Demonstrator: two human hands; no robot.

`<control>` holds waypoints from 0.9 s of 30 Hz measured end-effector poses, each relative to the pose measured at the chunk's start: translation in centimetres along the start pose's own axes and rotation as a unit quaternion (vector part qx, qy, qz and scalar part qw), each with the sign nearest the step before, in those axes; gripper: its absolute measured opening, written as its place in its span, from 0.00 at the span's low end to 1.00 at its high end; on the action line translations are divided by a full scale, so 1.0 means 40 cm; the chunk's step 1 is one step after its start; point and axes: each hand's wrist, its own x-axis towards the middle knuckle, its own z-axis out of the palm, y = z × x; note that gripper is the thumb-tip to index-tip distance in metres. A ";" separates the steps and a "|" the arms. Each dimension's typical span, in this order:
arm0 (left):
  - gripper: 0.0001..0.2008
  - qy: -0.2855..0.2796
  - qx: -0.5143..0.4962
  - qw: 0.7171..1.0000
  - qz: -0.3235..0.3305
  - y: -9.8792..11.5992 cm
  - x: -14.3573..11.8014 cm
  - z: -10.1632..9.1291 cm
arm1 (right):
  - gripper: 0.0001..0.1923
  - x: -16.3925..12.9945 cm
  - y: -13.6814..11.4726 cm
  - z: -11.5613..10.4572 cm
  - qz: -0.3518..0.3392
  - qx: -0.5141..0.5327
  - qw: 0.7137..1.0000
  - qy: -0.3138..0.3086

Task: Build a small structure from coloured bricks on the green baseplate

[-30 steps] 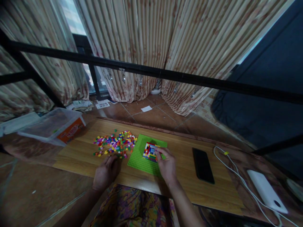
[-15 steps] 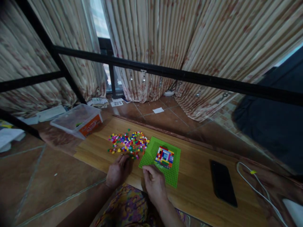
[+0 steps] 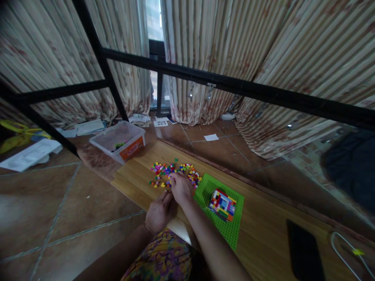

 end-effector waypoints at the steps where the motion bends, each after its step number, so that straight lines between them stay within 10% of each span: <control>1: 0.06 0.000 0.001 1.000 -0.003 0.000 0.000 0.001 | 0.11 0.019 -0.005 0.005 -0.007 -0.019 1.000 -0.013; 27: 0.06 -0.016 -0.004 1.000 -0.015 0.003 -0.005 0.002 | 0.03 0.066 -0.015 0.048 -0.068 -0.149 0.985 -0.045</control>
